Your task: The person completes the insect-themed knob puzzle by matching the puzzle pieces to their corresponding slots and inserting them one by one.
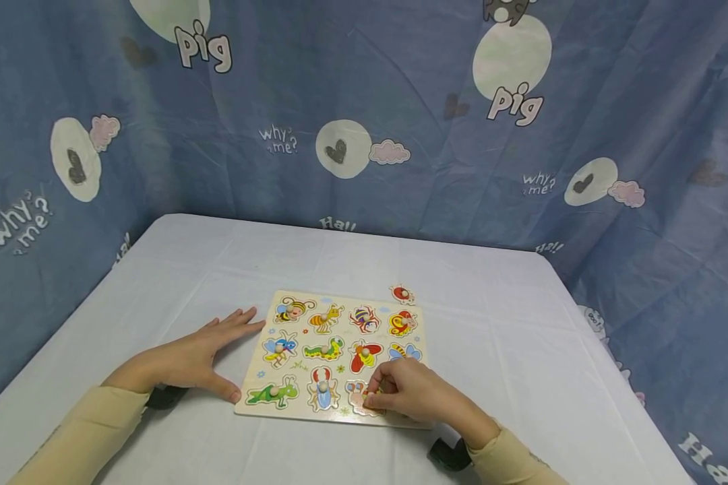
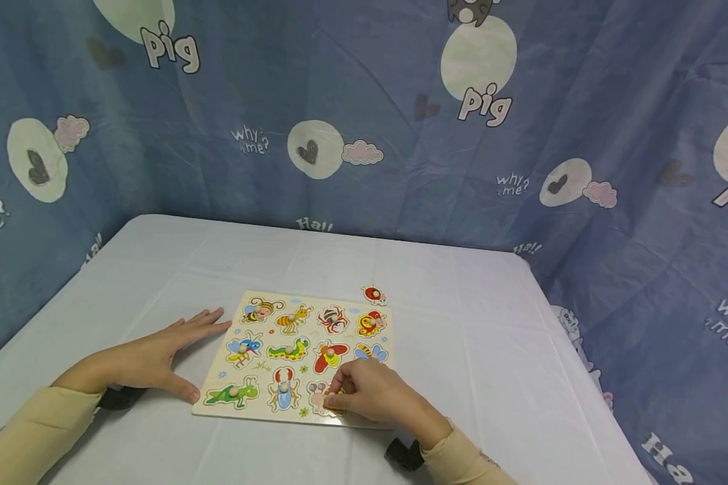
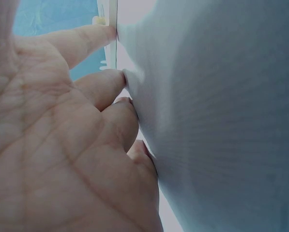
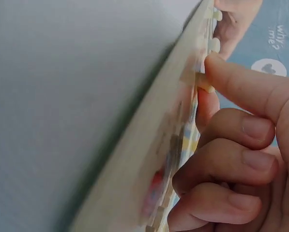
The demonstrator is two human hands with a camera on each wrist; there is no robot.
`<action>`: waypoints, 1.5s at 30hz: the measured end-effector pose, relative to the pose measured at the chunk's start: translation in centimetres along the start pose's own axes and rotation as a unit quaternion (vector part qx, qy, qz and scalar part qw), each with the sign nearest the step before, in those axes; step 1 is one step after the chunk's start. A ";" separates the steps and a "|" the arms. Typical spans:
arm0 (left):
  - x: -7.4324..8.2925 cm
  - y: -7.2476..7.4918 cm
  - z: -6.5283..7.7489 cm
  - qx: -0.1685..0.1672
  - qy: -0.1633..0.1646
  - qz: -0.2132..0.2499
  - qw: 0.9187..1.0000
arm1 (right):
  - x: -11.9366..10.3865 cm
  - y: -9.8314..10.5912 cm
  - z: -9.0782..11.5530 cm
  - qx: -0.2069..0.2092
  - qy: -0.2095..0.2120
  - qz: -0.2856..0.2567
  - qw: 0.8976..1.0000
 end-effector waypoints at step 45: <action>0.2 0.2 0.2 -0.004 0.004 0.004 1.000 | 9.2 9.8 -13.1 0.114 -0.198 0.183 0.956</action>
Point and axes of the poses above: each hand's wrist, its own z-axis away from the middle knuckle, its own y-axis out of the back of the hand, x = y × z, the point moved 7 cm from there along -z, towards the middle knuckle, and after that the axes turned 14 degrees about x, right-handed, at the moved point
